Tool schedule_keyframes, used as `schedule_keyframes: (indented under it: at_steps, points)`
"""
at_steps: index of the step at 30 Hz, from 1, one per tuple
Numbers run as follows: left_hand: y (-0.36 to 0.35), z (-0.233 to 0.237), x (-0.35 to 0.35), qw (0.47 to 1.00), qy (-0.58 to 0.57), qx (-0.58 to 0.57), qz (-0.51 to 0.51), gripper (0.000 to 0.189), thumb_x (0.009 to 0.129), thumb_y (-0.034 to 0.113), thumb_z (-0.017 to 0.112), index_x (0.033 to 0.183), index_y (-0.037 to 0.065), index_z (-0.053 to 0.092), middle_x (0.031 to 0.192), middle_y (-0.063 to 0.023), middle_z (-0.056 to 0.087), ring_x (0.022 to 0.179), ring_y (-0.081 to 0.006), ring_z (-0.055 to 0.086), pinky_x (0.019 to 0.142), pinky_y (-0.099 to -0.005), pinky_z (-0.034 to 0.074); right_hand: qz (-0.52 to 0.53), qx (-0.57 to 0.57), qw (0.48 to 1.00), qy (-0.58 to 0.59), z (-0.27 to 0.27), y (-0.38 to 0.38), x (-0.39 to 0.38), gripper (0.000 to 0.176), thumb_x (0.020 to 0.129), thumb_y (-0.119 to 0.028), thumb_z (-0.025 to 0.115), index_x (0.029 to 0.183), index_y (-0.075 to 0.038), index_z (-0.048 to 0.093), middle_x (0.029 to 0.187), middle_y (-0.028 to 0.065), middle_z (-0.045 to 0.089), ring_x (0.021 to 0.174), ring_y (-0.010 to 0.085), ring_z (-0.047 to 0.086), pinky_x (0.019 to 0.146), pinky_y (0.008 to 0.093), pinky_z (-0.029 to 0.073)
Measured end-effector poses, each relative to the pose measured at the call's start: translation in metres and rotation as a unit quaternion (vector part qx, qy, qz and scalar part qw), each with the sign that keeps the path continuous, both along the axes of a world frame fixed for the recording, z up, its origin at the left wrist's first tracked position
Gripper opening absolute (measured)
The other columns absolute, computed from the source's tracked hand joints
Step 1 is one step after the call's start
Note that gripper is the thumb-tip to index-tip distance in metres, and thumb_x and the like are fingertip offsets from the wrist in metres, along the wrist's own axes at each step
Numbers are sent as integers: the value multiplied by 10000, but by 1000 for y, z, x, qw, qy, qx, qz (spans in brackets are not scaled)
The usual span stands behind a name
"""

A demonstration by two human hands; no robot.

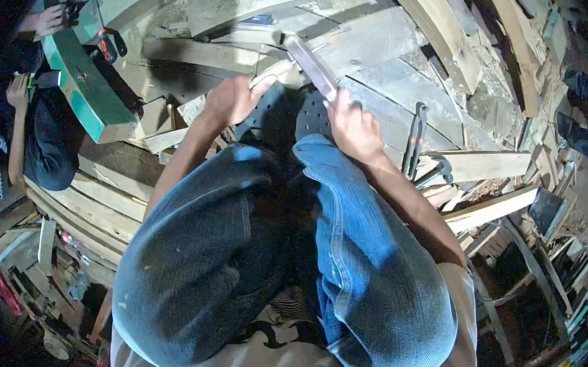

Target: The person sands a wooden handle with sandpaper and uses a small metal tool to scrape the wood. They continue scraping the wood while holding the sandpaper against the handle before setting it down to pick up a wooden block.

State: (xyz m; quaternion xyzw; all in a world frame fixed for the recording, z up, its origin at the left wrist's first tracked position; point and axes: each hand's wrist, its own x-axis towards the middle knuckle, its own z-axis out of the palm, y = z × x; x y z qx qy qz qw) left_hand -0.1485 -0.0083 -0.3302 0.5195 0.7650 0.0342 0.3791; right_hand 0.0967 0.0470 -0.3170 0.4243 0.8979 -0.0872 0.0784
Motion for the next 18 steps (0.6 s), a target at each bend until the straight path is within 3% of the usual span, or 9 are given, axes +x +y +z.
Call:
schedule_keyframes:
  at_steps: [3,8,9,12,14,16,17,18]
  points:
    - [2,-2,1,999,-7,-36,-8,712,936,620,413,979,-44,664,865,-301,661,869,-473,649,754,-531,516,-5,-17,998,61,-2,12,-21,305,979,-334,506,954,-40,429,613,195,616,585,388,655,486,503,521]
    - [2,5,2,999,1,-33,-3,670,925,617,436,1005,-4,676,889,-251,687,880,-418,674,763,-513,531,-19,-41,999,12,4,-4,-4,305,980,-328,504,971,-35,420,645,198,623,591,400,654,494,521,518]
    - [1,4,3,1000,-11,-4,14,693,932,605,456,977,-50,677,834,-329,646,851,-471,654,751,-519,513,-23,-28,999,-14,4,-7,-2,305,979,-329,507,969,-36,422,645,195,622,584,400,653,482,518,515]
    - [0,2,2,1000,-22,-10,13,688,933,600,462,962,-53,677,817,-325,646,830,-467,657,737,-520,511,-1,7,999,36,0,4,-17,305,973,-332,521,959,-43,426,618,181,609,547,398,643,442,507,504]
    - [4,2,2,1000,-15,-26,8,703,931,608,461,935,-61,677,804,-319,646,813,-457,662,720,-519,509,-27,-31,997,72,-3,7,-18,301,969,-331,532,955,-48,433,593,171,594,517,393,633,411,492,495]
    - [3,-2,0,998,-9,-63,5,745,882,682,451,1032,-11,680,920,-289,673,909,-436,665,781,-518,523,0,-9,999,39,-3,-1,-3,348,957,-336,530,1054,-3,503,609,174,603,491,319,647,387,453,500]
    - [2,-6,1,998,-1,-61,3,743,896,674,432,1037,-12,679,922,-291,672,912,-444,662,785,-525,521,11,1,1000,5,-3,-7,8,385,952,-362,536,1045,9,487,610,176,604,467,324,636,379,464,501]
    - [3,4,1,999,-7,-51,6,736,907,666,418,1037,-10,680,926,-292,672,920,-447,659,795,-526,519,-14,-29,999,30,-8,-7,15,443,939,-401,552,1130,-6,493,623,170,608,453,327,630,360,464,490]
